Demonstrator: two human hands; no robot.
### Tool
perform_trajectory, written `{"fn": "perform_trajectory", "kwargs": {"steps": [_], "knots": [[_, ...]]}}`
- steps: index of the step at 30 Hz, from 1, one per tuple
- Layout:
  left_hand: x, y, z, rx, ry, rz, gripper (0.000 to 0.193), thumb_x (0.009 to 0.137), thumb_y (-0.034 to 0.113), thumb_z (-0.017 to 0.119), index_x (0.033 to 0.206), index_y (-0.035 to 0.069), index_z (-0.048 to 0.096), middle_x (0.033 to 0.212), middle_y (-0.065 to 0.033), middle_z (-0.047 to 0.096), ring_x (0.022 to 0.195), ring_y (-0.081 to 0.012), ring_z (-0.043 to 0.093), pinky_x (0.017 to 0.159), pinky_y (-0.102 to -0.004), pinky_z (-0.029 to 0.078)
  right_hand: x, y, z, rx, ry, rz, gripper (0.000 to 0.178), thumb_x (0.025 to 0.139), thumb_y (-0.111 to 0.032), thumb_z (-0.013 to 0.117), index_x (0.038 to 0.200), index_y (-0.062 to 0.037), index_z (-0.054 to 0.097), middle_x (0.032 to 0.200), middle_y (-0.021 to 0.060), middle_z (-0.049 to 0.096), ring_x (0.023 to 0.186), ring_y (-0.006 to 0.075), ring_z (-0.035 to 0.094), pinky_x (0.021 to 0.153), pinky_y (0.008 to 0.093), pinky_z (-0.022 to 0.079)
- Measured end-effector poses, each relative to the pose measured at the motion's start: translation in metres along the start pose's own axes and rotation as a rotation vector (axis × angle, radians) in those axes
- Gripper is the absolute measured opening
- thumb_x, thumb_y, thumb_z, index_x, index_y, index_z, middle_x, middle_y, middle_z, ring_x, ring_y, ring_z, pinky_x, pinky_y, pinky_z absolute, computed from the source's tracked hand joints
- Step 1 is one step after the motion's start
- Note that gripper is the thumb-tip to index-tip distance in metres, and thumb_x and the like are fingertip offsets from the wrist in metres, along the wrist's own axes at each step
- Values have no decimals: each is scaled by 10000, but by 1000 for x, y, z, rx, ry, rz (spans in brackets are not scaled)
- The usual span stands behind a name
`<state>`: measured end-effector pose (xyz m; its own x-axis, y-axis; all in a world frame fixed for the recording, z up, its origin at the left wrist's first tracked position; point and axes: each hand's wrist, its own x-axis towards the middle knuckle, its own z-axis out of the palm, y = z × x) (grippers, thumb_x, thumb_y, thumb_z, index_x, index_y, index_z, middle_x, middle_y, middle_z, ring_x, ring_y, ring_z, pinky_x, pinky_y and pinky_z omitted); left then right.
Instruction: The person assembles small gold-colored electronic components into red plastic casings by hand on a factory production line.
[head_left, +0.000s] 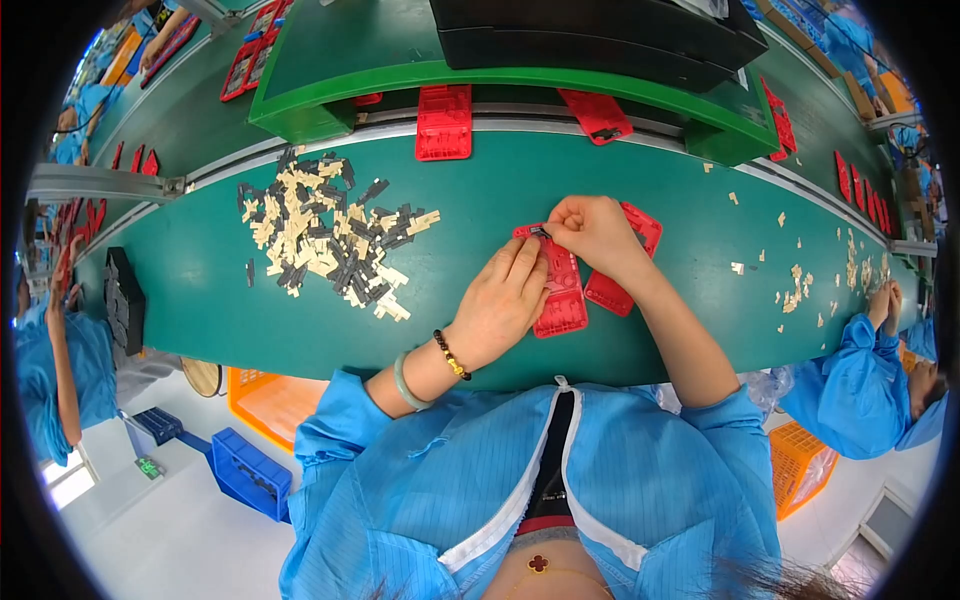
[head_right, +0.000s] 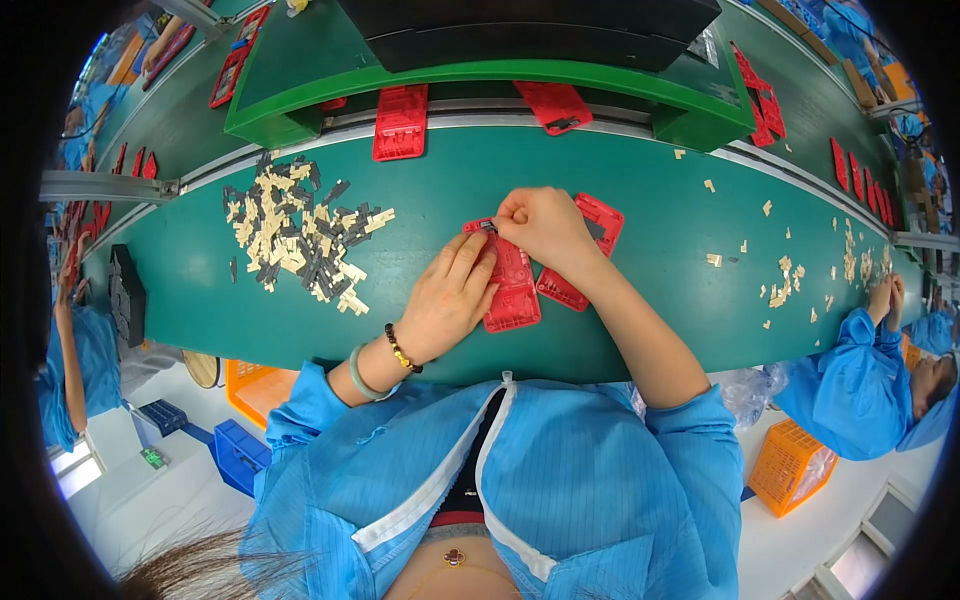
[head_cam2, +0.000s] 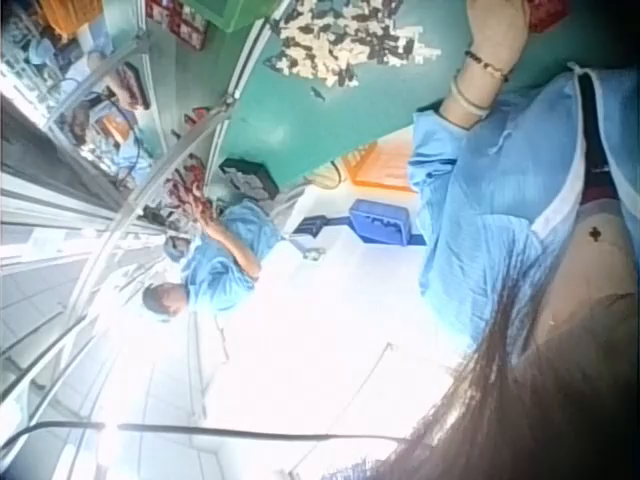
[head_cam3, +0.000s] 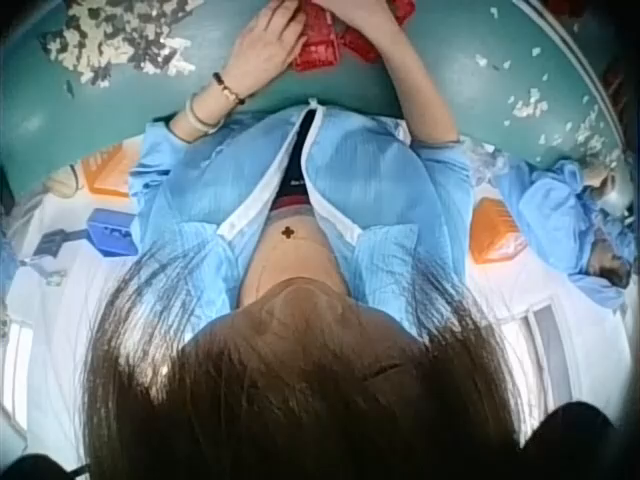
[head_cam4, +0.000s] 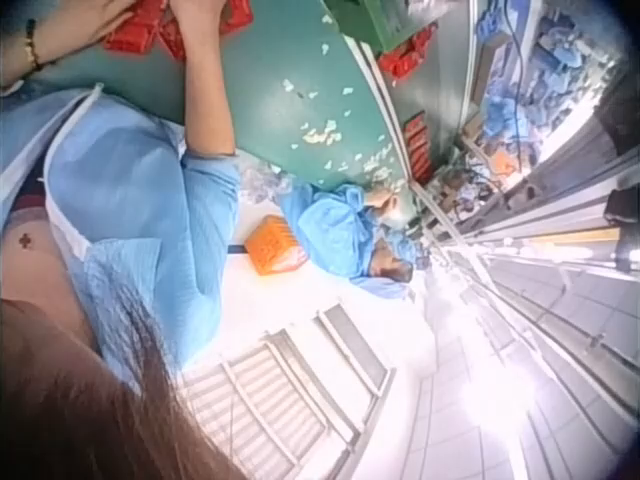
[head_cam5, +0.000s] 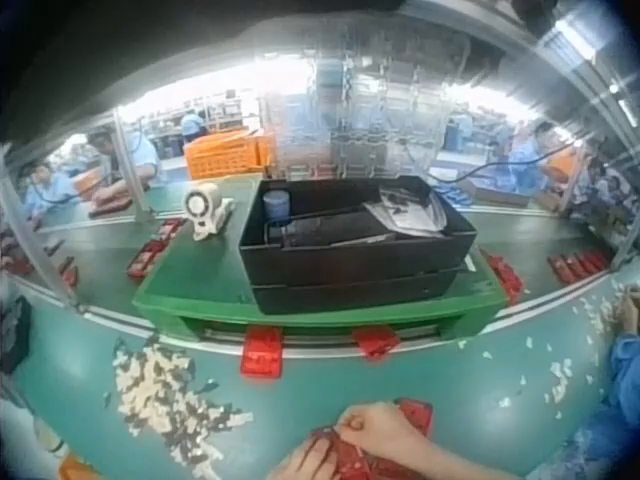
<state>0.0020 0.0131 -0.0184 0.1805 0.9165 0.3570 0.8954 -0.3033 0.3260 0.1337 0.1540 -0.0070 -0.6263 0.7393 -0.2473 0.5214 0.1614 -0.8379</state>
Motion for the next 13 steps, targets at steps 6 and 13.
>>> {"fn": "perform_trajectory", "kwargs": {"steps": [6,13], "knots": [[2,-5,0,-127,4,-34,365,775,145,663,1083,-30,572,1226,-203,512,1155,-348,485,980,-427,438,-4,-3,0,-39,17,-38,82,815,-58,676,807,16,641,563,-11,558,502,34,470,453,230,355],[6,-10,-4,-171,-19,-5,367,757,132,674,1077,-10,563,1237,-191,508,1147,-352,485,984,-443,428,-35,-3,1,-501,260,-497,230,781,-219,712,962,-85,664,760,85,690,632,201,681,551,384,514]]}}
